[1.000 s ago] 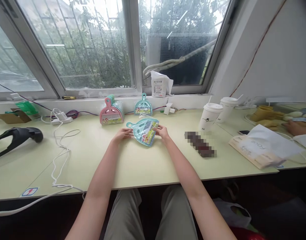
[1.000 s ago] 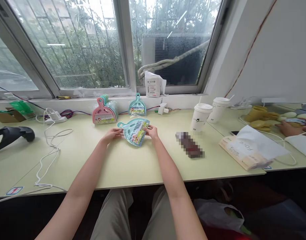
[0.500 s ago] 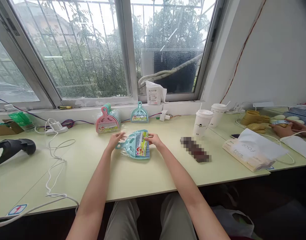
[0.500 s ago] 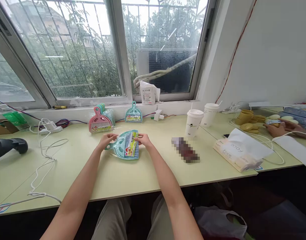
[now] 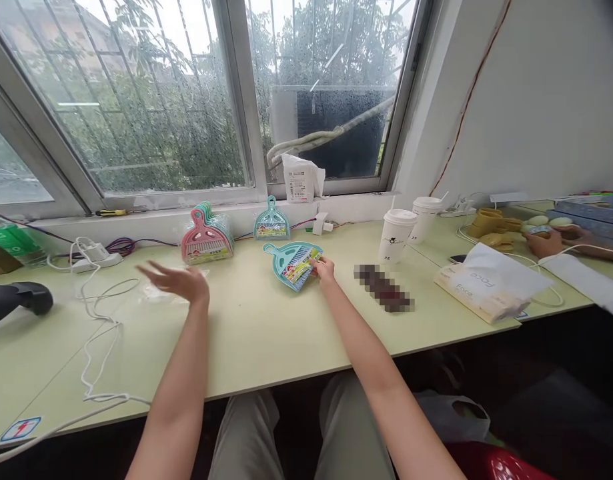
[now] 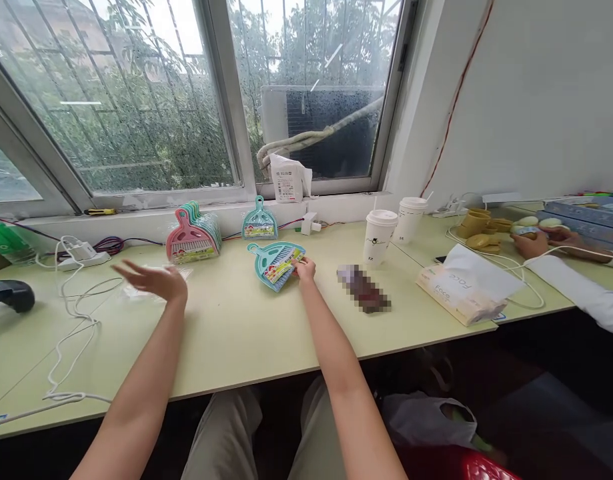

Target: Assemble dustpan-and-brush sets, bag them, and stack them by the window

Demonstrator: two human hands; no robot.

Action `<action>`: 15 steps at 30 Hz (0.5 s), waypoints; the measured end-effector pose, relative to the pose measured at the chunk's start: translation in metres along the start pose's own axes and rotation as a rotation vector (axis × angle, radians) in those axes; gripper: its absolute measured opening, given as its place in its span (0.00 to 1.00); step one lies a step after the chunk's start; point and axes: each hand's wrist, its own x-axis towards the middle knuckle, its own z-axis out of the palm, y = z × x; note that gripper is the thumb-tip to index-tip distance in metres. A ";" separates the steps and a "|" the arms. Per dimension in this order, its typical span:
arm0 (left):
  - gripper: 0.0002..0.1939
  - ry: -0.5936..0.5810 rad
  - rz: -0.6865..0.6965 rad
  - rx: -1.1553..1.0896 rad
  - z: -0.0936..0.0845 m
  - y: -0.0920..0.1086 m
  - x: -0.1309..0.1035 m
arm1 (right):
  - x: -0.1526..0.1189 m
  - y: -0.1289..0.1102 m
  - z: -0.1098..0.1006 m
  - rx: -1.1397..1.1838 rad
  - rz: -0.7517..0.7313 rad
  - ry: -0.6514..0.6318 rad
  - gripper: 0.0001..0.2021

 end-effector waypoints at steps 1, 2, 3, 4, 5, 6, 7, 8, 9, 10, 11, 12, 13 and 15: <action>0.38 -0.083 0.075 -0.035 0.005 0.008 -0.009 | -0.001 0.001 0.002 0.012 -0.003 -0.011 0.12; 0.35 -0.185 0.127 -0.056 0.012 0.015 -0.018 | -0.003 0.002 0.004 0.029 -0.006 -0.023 0.12; 0.33 -0.312 0.159 -0.059 0.018 0.021 -0.027 | -0.005 0.003 0.007 0.047 -0.009 -0.038 0.12; 0.32 -0.441 0.166 -0.037 0.025 0.025 -0.036 | -0.007 0.003 0.009 0.065 -0.010 -0.051 0.11; 0.31 -0.589 0.163 0.010 0.030 0.027 -0.043 | -0.008 0.002 0.012 0.081 -0.015 -0.059 0.11; 0.32 -0.723 0.152 0.070 0.034 0.028 -0.048 | -0.009 0.001 0.013 0.093 -0.027 -0.058 0.10; 0.32 -0.833 0.137 0.136 0.037 0.028 -0.052 | -0.010 -0.001 0.014 0.102 -0.047 -0.045 0.10; 0.32 -0.910 0.121 0.196 0.038 0.027 -0.053 | -0.010 -0.003 0.014 0.109 -0.073 -0.022 0.09; 0.32 -0.944 0.105 0.240 0.038 0.026 -0.052 | -0.009 -0.006 0.013 0.117 -0.104 0.004 0.09; 0.31 -0.933 0.094 0.260 0.038 0.025 -0.051 | -0.008 -0.009 0.011 0.128 -0.134 0.027 0.09; 0.30 -0.897 0.094 0.243 0.037 0.025 -0.049 | -0.007 -0.011 0.009 0.144 -0.157 0.043 0.09; 0.29 -0.865 0.100 0.181 0.037 0.026 -0.047 | -0.006 -0.013 0.007 0.167 -0.165 0.046 0.08; 0.27 -0.863 0.102 0.073 0.037 0.028 -0.047 | -0.005 -0.014 0.005 0.193 -0.162 0.044 0.08; 0.25 -1.018 0.075 -0.260 0.039 0.035 -0.053 | -0.005 -0.013 0.005 0.234 -0.141 0.035 0.06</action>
